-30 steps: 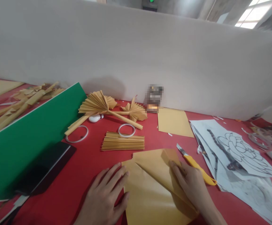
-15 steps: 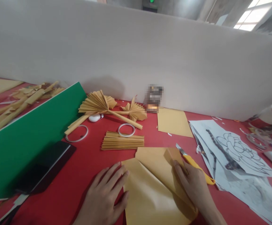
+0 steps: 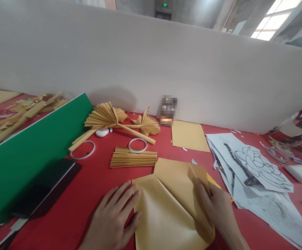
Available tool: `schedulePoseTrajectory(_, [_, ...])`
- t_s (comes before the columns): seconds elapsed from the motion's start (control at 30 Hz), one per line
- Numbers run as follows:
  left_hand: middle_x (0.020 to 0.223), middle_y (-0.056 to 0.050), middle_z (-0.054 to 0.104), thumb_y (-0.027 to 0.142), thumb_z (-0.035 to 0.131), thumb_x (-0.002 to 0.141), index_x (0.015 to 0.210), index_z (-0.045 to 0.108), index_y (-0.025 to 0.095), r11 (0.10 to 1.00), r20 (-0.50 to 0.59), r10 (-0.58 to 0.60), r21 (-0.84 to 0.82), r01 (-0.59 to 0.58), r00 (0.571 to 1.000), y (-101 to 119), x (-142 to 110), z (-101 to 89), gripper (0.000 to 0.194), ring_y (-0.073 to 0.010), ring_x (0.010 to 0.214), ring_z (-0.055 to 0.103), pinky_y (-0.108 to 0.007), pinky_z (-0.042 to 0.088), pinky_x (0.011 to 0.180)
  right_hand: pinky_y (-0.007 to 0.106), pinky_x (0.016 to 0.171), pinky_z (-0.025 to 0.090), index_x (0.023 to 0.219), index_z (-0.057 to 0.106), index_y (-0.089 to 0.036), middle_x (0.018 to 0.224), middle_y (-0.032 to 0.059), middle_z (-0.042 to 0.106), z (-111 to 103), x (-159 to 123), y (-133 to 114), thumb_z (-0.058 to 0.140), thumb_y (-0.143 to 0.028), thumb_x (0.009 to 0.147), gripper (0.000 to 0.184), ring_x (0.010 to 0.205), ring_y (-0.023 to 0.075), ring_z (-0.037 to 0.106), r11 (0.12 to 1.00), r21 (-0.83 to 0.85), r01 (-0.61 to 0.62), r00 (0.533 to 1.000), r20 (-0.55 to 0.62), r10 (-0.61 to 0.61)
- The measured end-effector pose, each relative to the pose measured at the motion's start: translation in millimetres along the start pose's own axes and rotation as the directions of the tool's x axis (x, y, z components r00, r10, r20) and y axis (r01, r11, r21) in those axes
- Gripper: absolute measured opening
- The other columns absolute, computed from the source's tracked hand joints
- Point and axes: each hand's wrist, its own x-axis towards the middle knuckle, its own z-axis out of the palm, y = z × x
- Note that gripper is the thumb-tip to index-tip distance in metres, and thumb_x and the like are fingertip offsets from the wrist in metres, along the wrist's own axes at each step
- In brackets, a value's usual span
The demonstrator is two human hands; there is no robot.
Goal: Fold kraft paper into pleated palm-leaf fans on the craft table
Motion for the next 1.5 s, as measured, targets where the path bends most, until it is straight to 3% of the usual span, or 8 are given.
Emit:
schedulePoseTrajectory(0.27, [0.142, -0.005, 0.068, 0.031, 0.065, 0.091, 0.139, 0.063, 0.021, 0.999, -0.018, 0.031, 0.024, -0.03, 0.999, -1.7, -1.9, 0.2, 0.049, -0.0289, 0.131, 0.058, -0.044, 0.036, 0.108, 0.03, 0.054, 0.027, 0.062, 0.037, -0.024, 0.054, -0.0041, 0.041, -9.3, -1.3, 1.2, 0.046, -0.056, 0.1, 0.051, 0.049, 0.0146, 0.04, 0.998, -0.061, 0.0, 0.998, -0.06, -0.004])
schedulePoseTrajectory(0.43, [0.144, -0.004, 0.067, 0.034, 0.066, 0.092, 0.141, 0.063, 0.021, 0.999, -0.012, 0.035, 0.024, -0.035, 0.999, -3.6, -3.5, 2.9, 0.05, -0.0293, 0.132, 0.058, -0.044, 0.037, 0.108, 0.036, 0.074, 0.033, 0.06, 0.038, -0.023, 0.068, 0.001, 0.053, -12.7, 3.7, 9.1, 0.046, -0.049, 0.1, 0.048, 0.07, 0.0207, 0.054, 0.988, -0.137, 0.076, 0.992, -0.094, -0.089])
schedulePoseTrajectory(0.57, [0.143, -0.005, 0.067, 0.037, 0.066, 0.093, 0.14, 0.063, 0.022, 0.999, -0.02, 0.04, 0.024, -0.039, 0.999, -4.4, -3.5, 3.8, 0.049, -0.0294, 0.131, 0.059, -0.043, 0.038, 0.107, 0.04, 0.082, 0.031, 0.062, 0.047, -0.023, 0.077, 0.0033, 0.059, -13.0, 6.1, 18.0, 0.047, -0.048, 0.099, 0.045, 0.082, 0.0242, 0.058, 0.987, -0.155, 0.042, 0.997, -0.062, -0.052])
schedulePoseTrajectory(0.67, [0.142, -0.004, 0.068, 0.036, 0.066, 0.093, 0.138, 0.064, 0.022, 0.999, -0.027, 0.031, 0.019, -0.031, 0.999, -4.1, -3.3, 3.3, 0.047, -0.0291, 0.131, 0.059, -0.043, 0.038, 0.108, 0.043, 0.085, 0.032, 0.062, 0.049, -0.023, 0.096, 0.0089, 0.064, -12.6, 6.8, 21.6, 0.047, -0.051, 0.098, 0.046, 0.098, 0.0294, 0.059, 0.989, -0.145, 0.018, 0.995, -0.095, -0.032])
schedulePoseTrajectory(0.8, [0.145, -0.004, 0.066, 0.035, 0.065, 0.093, 0.14, 0.063, 0.023, 1.0, -0.02, 0.02, 0.022, -0.02, 1.0, -3.9, -3.9, 3.3, 0.048, -0.0288, 0.133, 0.058, -0.043, 0.038, 0.108, 0.047, 0.088, 0.033, 0.061, 0.049, -0.023, 0.11, 0.0113, 0.062, -14.8, 7.3, 23.0, 0.046, -0.054, 0.095, 0.046, 0.107, 0.0331, 0.059, 0.986, -0.161, -0.034, 0.992, -0.122, 0.014])
schedulePoseTrajectory(1.07, [0.146, -0.004, 0.065, 0.034, 0.066, 0.092, 0.14, 0.063, 0.023, 0.999, -0.016, 0.037, 0.035, -0.036, 0.999, -5.1, -3.7, 3.1, 0.049, -0.029, 0.132, 0.058, -0.044, 0.039, 0.108, 0.053, 0.098, 0.034, 0.073, 0.066, -0.023, 0.119, 0.0127, 0.059, -22.7, 4.8, 38.3, 0.045, -0.055, 0.094, 0.044, 0.117, 0.0374, 0.055, 0.992, -0.107, -0.061, 0.992, -0.12, 0.048])
schedulePoseTrajectory(1.33, [0.144, -0.004, 0.067, 0.035, 0.066, 0.092, 0.138, 0.065, 0.024, 0.998, -0.029, 0.042, 0.047, -0.041, 0.999, -5.1, -2.3, 3.9, 0.048, -0.0289, 0.13, 0.06, -0.043, 0.04, 0.108, 0.041, 0.084, 0.048, 0.08, 0.074, -0.021, 0.12, 0.0132, 0.059, -29.7, -1.8, 53.4, 0.053, -0.058, 0.09, 0.043, 0.108, 0.0322, 0.062, 0.993, 0.033, -0.109, 0.984, -0.139, 0.113])
schedulePoseTrajectory(1.5, [0.142, -0.005, 0.068, 0.035, 0.066, 0.091, 0.137, 0.065, 0.024, 0.997, -0.04, 0.052, 0.052, -0.05, 0.998, -6.2, -2.6, 4.3, 0.048, -0.0286, 0.129, 0.061, -0.042, 0.04, 0.108, 0.034, 0.073, 0.051, 0.082, 0.074, -0.019, 0.119, 0.0135, 0.061, -34.7, -8.3, 59.4, 0.056, -0.056, 0.09, 0.042, 0.099, 0.0272, 0.064, 0.982, 0.118, -0.148, 0.981, -0.105, 0.161])
